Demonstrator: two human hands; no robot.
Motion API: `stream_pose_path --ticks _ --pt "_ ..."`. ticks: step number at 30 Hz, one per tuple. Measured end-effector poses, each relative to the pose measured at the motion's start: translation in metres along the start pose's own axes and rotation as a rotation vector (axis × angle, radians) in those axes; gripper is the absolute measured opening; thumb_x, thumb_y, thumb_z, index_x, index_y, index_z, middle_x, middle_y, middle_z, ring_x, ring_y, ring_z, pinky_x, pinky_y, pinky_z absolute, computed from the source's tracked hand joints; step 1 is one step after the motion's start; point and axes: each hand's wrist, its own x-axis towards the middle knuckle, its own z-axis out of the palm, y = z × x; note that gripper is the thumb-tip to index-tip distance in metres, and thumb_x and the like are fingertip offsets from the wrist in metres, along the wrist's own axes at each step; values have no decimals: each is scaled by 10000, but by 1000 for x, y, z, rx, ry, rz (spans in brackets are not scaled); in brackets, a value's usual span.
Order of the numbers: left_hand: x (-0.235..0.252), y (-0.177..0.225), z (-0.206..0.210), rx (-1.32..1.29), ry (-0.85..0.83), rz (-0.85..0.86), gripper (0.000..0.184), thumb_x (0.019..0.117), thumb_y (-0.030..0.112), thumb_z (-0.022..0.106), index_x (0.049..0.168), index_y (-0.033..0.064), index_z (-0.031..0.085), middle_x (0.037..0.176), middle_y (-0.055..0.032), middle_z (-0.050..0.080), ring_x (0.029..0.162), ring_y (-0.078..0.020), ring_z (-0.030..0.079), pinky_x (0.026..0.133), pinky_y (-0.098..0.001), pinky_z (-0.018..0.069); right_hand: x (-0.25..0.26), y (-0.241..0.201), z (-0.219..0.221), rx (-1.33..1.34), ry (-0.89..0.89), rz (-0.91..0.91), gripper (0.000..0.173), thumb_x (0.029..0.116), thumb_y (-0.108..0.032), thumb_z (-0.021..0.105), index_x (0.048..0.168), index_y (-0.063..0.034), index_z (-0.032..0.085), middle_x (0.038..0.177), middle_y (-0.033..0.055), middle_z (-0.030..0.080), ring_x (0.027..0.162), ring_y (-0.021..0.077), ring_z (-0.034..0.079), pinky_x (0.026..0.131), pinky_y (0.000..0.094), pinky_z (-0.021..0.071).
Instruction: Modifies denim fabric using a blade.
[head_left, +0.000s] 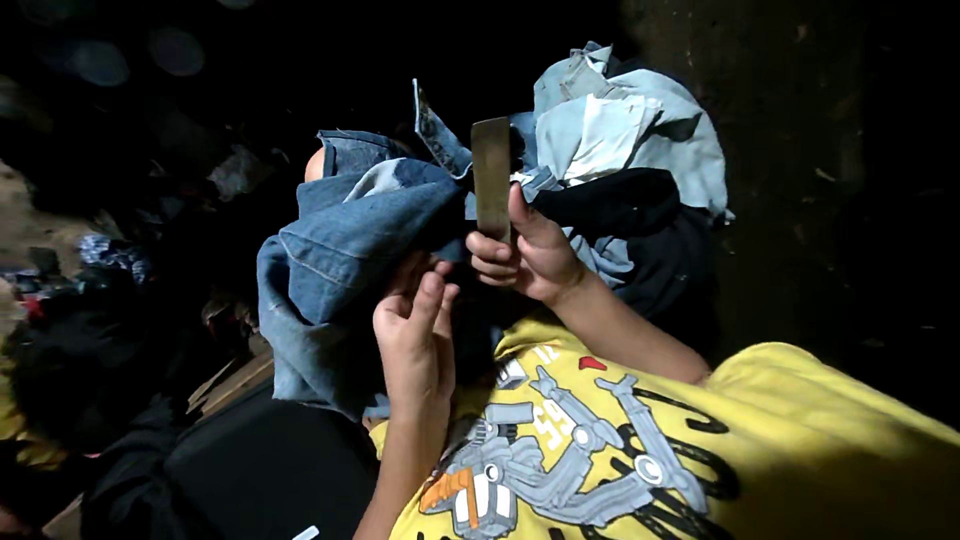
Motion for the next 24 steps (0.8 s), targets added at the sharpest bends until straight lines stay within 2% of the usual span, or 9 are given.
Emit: stream_pose_path --ticks 2,5,8,10,13,16,18,22,24 --pt "4 -2 8 -85 75 107 94 988 134 640 1076 133 674 975 6 738 914 -78 709 857 -261 591 -2 3 2 -81 0 -4 480 988 -651 460 797 -228 584 615 -133 490 483 -56 407 443 114 327" --pt "9 2 16 -78 113 230 163 1093 118 403 1143 138 557 1048 6 690 1023 -95 681 957 -292 561 -6 12 7 -43 -48 33 468 985 -628 496 807 -205 585 629 -120 505 499 -51 427 456 116 338" --pt "5 -5 19 -123 121 188 302 1099 178 324 1041 133 617 955 1 700 957 -95 686 911 -297 568 -4 16 10 113 -80 92 470 957 -630 550 789 -195 604 606 -127 493 477 -59 415 443 107 323" --pt "-1 -14 16 -231 39 43 344 1065 283 374 961 143 670 871 0 714 871 -94 705 816 -289 591 -5 17 10 129 -77 112 487 972 -635 518 792 -191 604 599 -124 483 471 -56 416 438 106 328" --pt "-4 -22 7 -355 -110 -196 413 862 522 721 910 113 746 774 -63 738 737 -168 739 699 -338 618 -10 16 8 70 -6 130 513 997 -631 470 782 -179 583 547 -102 438 436 -29 404 424 131 329" --pt "0 -20 9 -332 -200 -310 355 869 464 748 940 117 768 755 -90 750 683 -182 748 664 -334 634 -19 11 6 55 19 153 493 975 -643 507 854 -179 622 577 -104 481 453 -46 432 431 112 356" --pt "5 -19 10 -352 -237 -323 294 842 380 791 956 110 769 806 -83 759 729 -155 750 690 -299 625 -24 7 6 126 -31 156 472 961 -627 548 880 -171 640 607 -104 519 477 -51 455 447 109 366" --pt "5 -14 20 13 -30 128 91 957 131 661 1043 136 687 960 2 752 909 -86 723 832 -278 607 -25 4 3 151 -61 173 480 977 -636 506 872 -183 626 621 -124 514 490 -63 440 453 98 351" --pt "6 -9 18 212 26 323 221 962 15 608 1109 180 614 1006 100 744 978 -32 706 889 -257 594 -25 3 6 34 -11 163 480 972 -658 494 848 -208 608 621 -133 511 493 -67 433 456 99 346"
